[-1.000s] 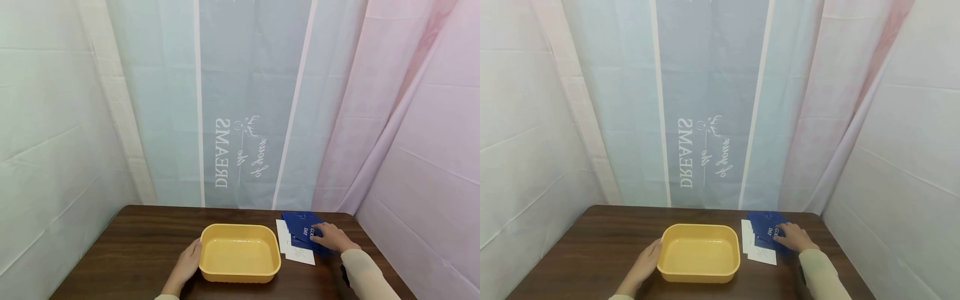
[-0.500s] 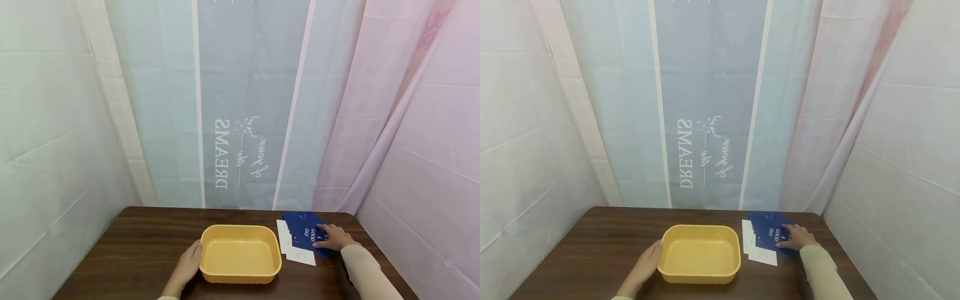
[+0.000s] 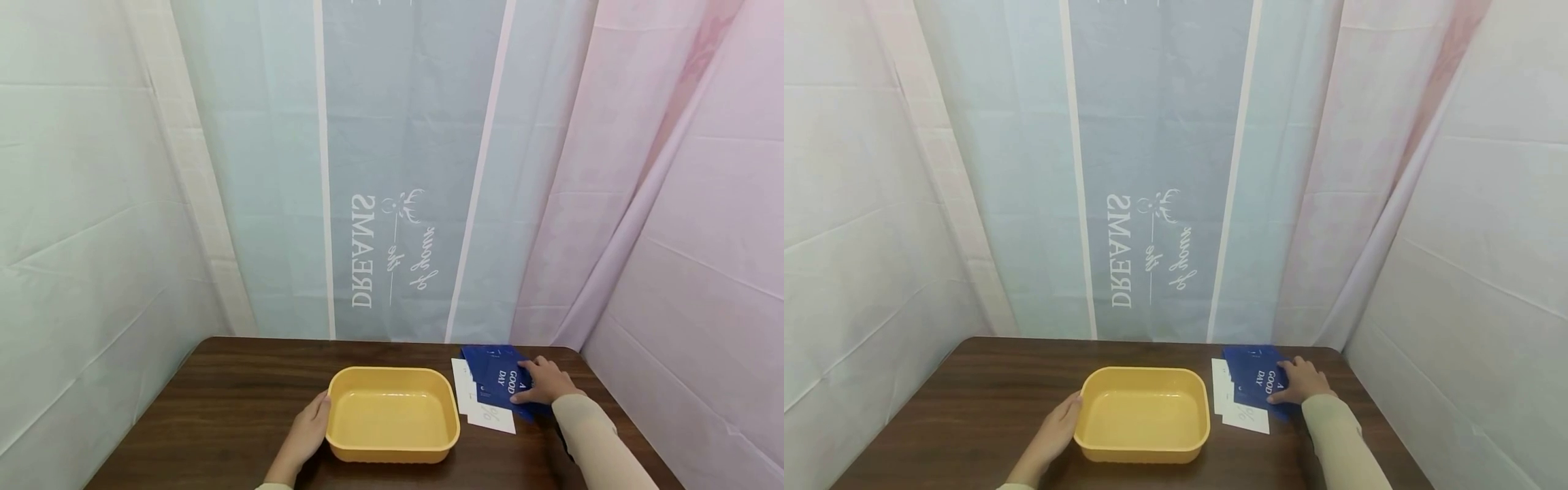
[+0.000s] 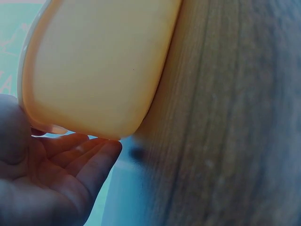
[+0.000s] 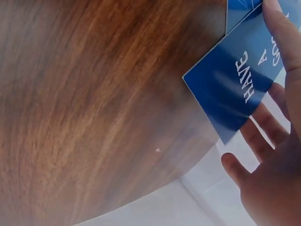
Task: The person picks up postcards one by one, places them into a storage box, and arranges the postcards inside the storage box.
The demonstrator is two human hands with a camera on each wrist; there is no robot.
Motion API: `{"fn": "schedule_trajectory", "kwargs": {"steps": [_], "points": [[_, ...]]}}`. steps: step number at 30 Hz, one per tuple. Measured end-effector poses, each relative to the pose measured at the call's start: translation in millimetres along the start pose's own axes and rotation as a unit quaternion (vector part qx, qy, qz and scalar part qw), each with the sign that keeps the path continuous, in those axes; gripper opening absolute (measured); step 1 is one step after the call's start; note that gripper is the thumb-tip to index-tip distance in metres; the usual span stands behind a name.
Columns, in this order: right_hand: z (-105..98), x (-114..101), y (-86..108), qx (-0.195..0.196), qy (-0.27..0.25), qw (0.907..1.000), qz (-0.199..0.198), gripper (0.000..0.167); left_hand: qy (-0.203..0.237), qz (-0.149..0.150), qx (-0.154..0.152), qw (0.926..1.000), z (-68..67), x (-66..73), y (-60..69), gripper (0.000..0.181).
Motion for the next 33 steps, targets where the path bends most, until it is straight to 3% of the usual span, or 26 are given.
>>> {"fn": "schedule_trajectory", "kwargs": {"steps": [4,8,13,16,20,28,33], "points": [[-3,2,-0.8,0.018,-0.023,0.9996,-0.001,0.1,0.001,0.002,0.0,1.0,0.5,0.4,0.3,0.055],[-8,2,3.0,0.043,-0.06,0.9972,-0.006,0.088,0.003,0.002,-0.001,1.0,0.2,0.7,0.4,0.054],[-14,2,5.3,0.069,-0.102,0.9922,-0.019,0.046,0.002,0.002,0.0,1.0,-0.4,0.1,0.1,0.053],[-15,6,6.3,0.074,-0.15,0.9859,-0.001,0.027,0.002,0.001,-0.001,1.0,-0.3,-0.2,0.4,0.054],[-14,10,8.9,0.077,-0.205,0.975,0.034,0.03,0.001,-0.003,-0.005,1.0,-0.5,0.0,0.7,0.055],[-16,6,8.4,0.091,-0.238,0.9655,0.051,0.035,0.008,-0.006,-0.013,0.9999,0.3,-0.6,0.2,0.057],[-22,-17,4.4,0.097,-0.238,0.966,0.026,0.036,0.007,-0.009,-0.014,0.9998,0.5,-1.2,0.0,0.058]]}}
Point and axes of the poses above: each hand's wrist, its own y-axis away from the middle knuckle, its own z-axis out of the palm, x = y × z, the point moved 7 cm from there along -y, towards the middle knuckle, and after that the axes turned 9 degrees about -y, right-handed, at the moved point
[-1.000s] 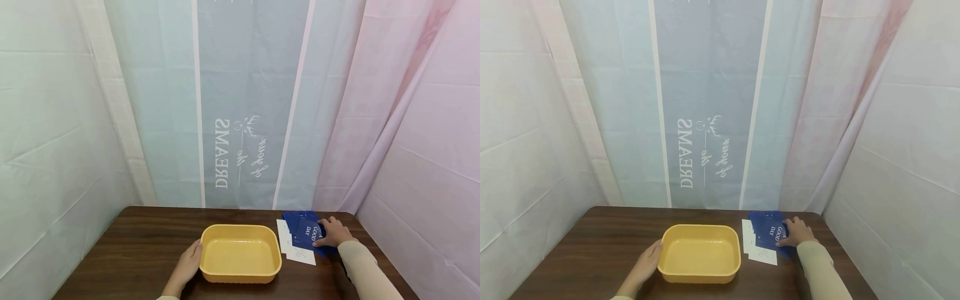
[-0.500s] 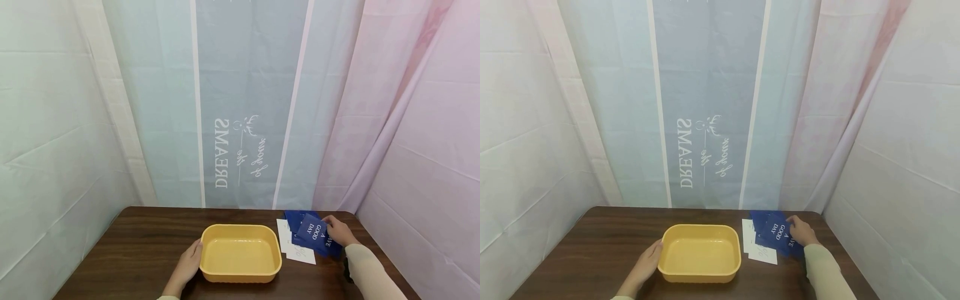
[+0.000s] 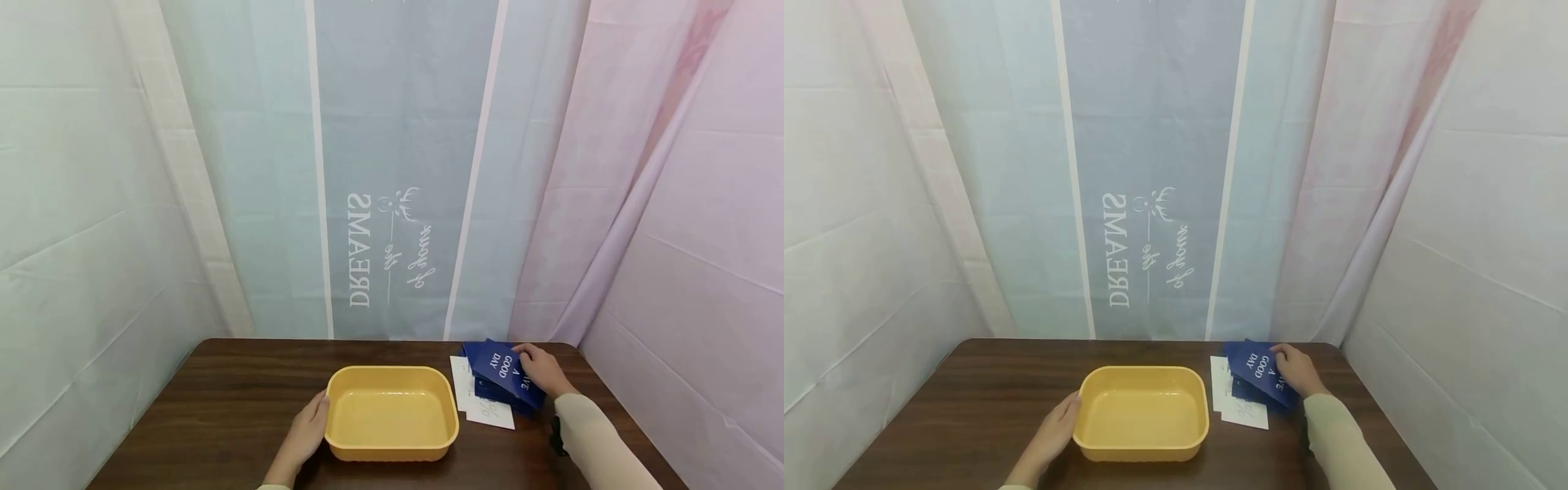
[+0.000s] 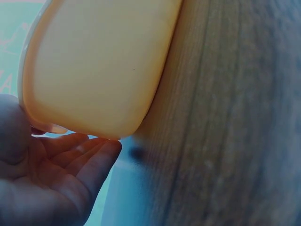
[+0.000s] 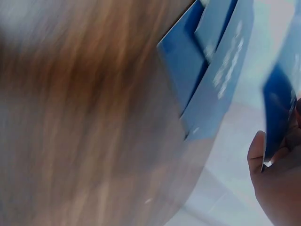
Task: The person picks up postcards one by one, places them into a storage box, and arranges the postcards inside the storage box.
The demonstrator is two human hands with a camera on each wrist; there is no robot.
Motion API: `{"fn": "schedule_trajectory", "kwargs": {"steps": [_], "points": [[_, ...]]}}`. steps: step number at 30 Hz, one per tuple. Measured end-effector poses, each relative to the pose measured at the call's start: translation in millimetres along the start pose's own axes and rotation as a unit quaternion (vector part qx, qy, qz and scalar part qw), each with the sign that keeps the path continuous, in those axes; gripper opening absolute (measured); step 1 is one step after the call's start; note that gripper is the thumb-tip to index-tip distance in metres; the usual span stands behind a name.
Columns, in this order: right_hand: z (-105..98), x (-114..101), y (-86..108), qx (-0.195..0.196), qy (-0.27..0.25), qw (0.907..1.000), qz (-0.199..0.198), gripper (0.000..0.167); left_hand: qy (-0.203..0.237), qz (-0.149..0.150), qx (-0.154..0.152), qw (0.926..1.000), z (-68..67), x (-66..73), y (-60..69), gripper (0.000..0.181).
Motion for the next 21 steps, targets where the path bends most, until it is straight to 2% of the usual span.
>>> {"fn": "schedule_trajectory", "kwargs": {"steps": [4,10,17,21], "points": [[9,-22,-3.2,-0.003,0.0,0.9994,-0.036,0.034,0.001,0.0,0.003,1.0,0.1,0.1,-0.1,0.058],[25,-51,-5.7,-0.016,-0.022,0.9977,-0.061,0.028,0.004,0.0,-0.002,1.0,2.3,1.3,0.2,0.058],[48,-93,-4.7,-0.064,-0.064,0.9924,-0.084,0.026,0.0,-0.006,-0.002,1.0,-0.3,1.3,0.3,0.059],[58,-116,-2.2,-0.086,-0.072,0.9874,-0.112,0.026,-0.001,-0.008,-0.006,1.0,-0.3,1.0,0.0,0.06]]}}
Point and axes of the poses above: each hand's wrist, its own y-axis away from the middle knuckle, its own z-axis out of the palm, x = y × z, the point moved 7 cm from there along -y, towards the middle knuckle, and after that the axes turned 9 degrees about -y, right-handed, at the moved point
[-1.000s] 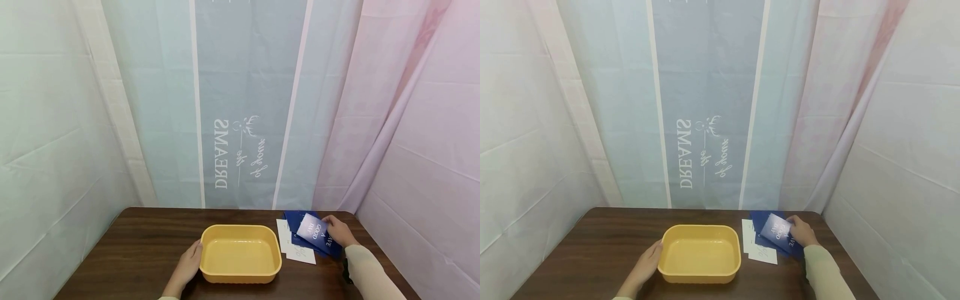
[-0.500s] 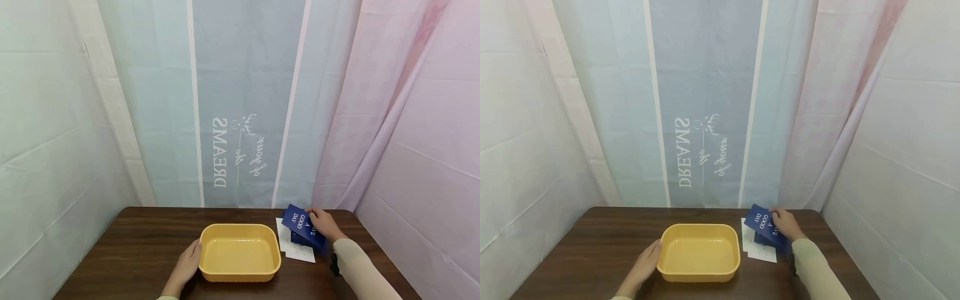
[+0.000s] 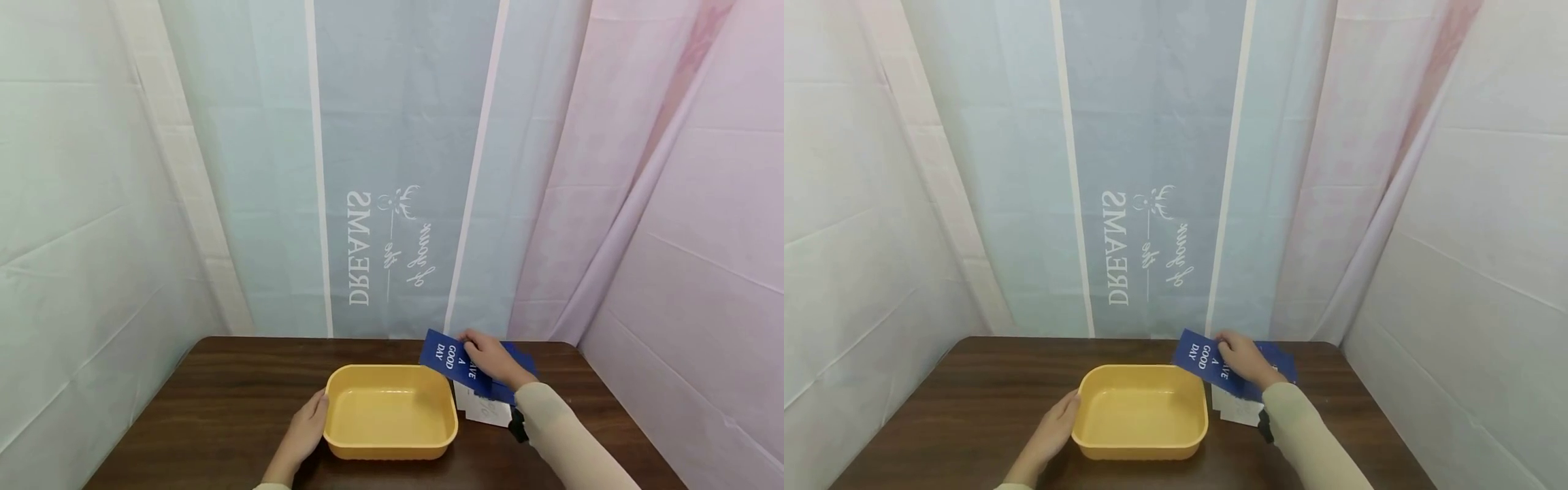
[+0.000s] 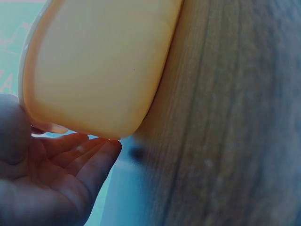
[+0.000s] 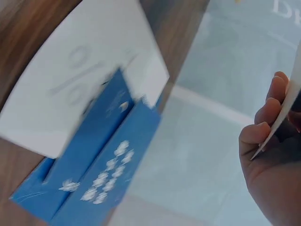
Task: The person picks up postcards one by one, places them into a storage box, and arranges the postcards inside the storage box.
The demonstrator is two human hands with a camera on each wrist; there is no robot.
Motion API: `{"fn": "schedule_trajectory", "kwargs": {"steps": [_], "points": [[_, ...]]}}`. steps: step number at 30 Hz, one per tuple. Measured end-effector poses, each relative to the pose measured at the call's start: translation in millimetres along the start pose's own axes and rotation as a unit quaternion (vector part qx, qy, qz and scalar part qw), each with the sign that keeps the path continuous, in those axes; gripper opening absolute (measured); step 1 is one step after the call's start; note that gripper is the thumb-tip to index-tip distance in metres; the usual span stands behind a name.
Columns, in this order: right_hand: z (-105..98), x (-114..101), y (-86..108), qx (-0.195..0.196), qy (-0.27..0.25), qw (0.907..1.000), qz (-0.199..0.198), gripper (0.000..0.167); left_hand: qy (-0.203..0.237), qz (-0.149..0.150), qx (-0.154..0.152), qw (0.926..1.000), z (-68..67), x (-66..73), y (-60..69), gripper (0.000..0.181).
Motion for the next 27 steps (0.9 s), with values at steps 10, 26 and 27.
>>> {"fn": "schedule_trajectory", "kwargs": {"steps": [10,26,27], "points": [[35,-55,-5.9,-0.058,0.016,0.9955,-0.073,0.028,0.003,0.008,0.008,0.9999,-1.0,1.9,1.9,0.057],[97,-98,-12.7,-0.231,0.047,0.9688,-0.076,0.025,-0.003,0.015,0.011,0.9998,-0.9,3.2,2.6,0.056],[100,-98,-13.1,-0.24,0.053,0.9665,-0.073,0.024,-0.003,0.015,0.011,0.9998,-1.0,3.4,2.4,0.055]]}}
Point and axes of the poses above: each hand's wrist, its own y-axis away from the middle knuckle, its own z-axis out of the palm, x = y × z, the point moved 7 cm from there along -y, towards the middle knuckle, and after that the axes turned 9 degrees about -y, right-handed, at the moved point
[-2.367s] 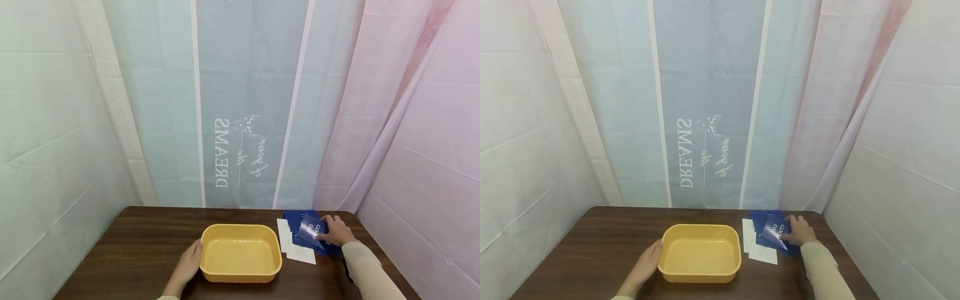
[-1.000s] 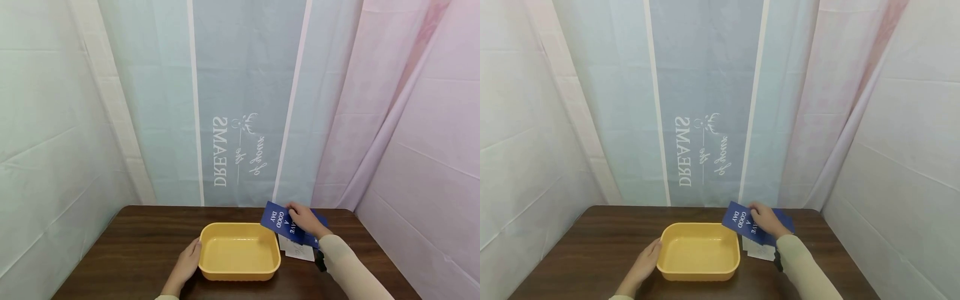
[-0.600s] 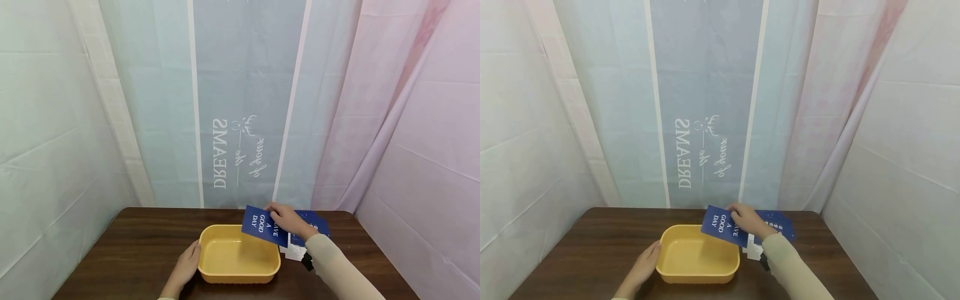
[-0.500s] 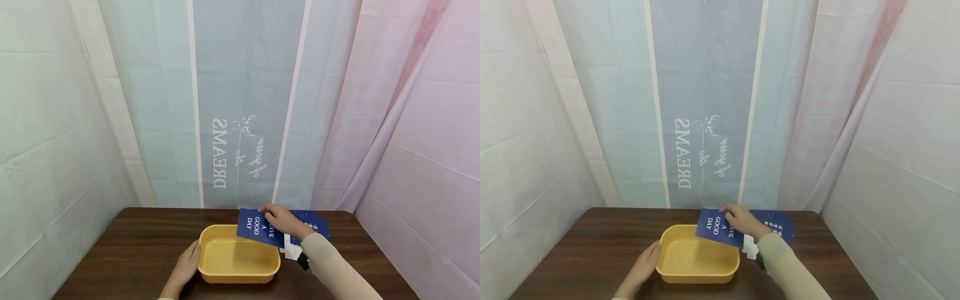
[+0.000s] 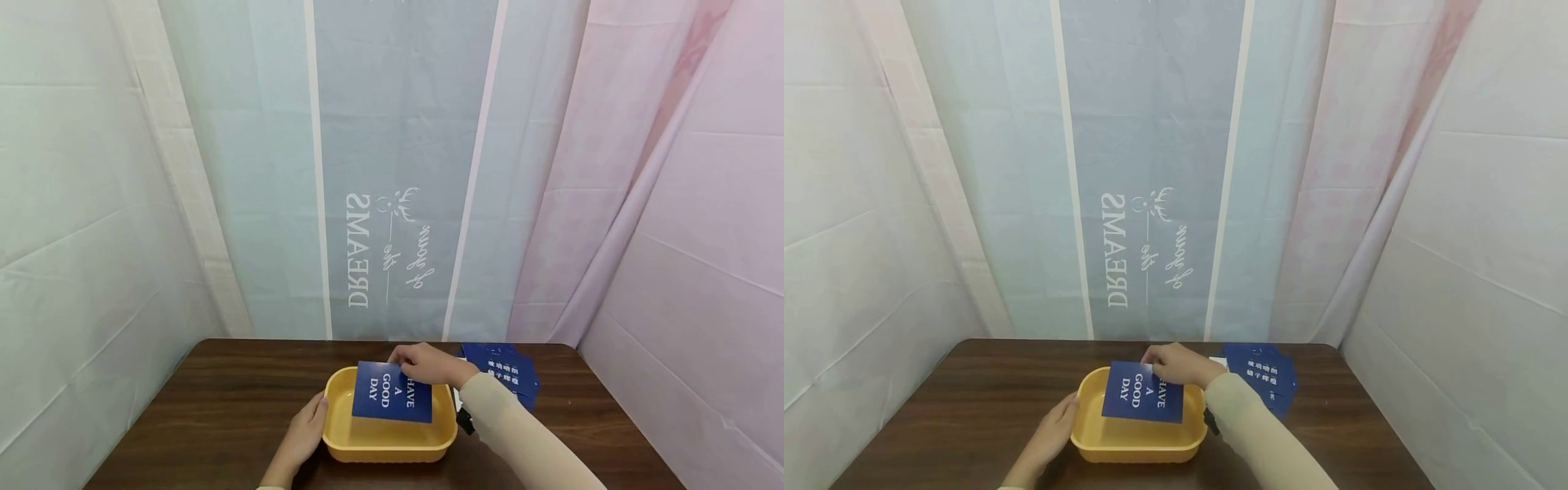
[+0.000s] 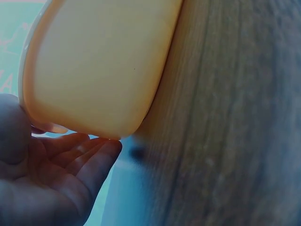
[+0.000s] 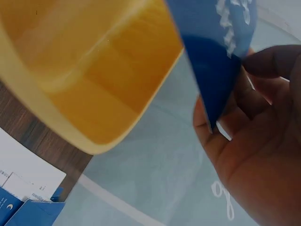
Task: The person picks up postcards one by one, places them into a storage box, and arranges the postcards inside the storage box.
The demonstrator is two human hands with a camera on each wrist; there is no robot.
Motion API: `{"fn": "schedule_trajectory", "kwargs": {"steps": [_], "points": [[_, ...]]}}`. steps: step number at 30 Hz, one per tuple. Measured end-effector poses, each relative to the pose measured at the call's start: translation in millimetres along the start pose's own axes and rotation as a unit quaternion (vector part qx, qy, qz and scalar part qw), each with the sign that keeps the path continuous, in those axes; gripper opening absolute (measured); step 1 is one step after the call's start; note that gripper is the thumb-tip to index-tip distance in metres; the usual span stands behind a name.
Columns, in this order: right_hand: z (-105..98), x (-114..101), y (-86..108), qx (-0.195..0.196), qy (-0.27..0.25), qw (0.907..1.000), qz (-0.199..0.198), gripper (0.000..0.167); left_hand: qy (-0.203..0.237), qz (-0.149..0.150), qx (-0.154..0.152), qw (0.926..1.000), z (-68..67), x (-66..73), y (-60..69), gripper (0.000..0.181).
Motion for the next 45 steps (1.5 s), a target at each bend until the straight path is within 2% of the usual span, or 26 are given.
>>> {"fn": "schedule_trajectory", "kwargs": {"steps": [4,11,16,19,23,26,30,33,39,45], "points": [[8,0,-6.2,-0.025,0.027,0.9991,0.022,0.023,-0.001,-0.002,-0.001,1.0,-1.0,1.4,-0.7,0.055],[20,4,-14.7,-0.047,0.055,0.9966,0.04,0.021,-0.003,-0.005,-0.004,1.0,-1.4,1.5,-1.5,0.056],[31,8,-18.1,-0.066,0.083,0.9917,0.073,0.018,0.0,-0.007,-0.008,0.9999,-0.5,-0.2,-1.7,0.054],[39,10,-20.1,-0.073,0.117,0.9852,0.101,0.018,0.001,-0.006,-0.006,1.0,0.0,-1.0,-1.2,0.054],[49,11,-21.8,-0.077,0.185,0.9711,0.13,0.021,0.002,-0.006,-0.006,1.0,0.4,-1.6,-0.9,0.055],[55,8,-22.7,-0.073,0.235,0.9602,0.131,0.026,0.002,-0.003,-0.005,1.0,0.3,-1.3,-0.7,0.055],[62,5,-26.0,-0.069,0.281,0.9507,0.111,0.03,0.001,0.004,-0.001,1.0,0.1,-0.6,-0.8,0.054],[67,6,-28.1,-0.074,0.303,0.9443,0.105,0.032,-0.001,0.003,0.0,1.0,0.0,-0.8,-0.9,0.054],[73,10,-29.7,-0.079,0.324,0.935,0.12,0.031,-0.001,0.002,-0.001,1.0,0.2,-0.7,-1.0,0.055],[75,10,-31.0,-0.076,0.353,0.9265,0.105,0.031,0.001,0.001,-0.003,1.0,0.9,-0.5,-1.6,0.054]]}}
Point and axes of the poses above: each hand's wrist, its own y-axis away from the middle knuckle, its own z-axis out of the palm, x = y × z, the point moved 7 cm from there along -y, towards the middle knuckle, and after that the axes turned 9 degrees about -y, right-handed, at the moved point
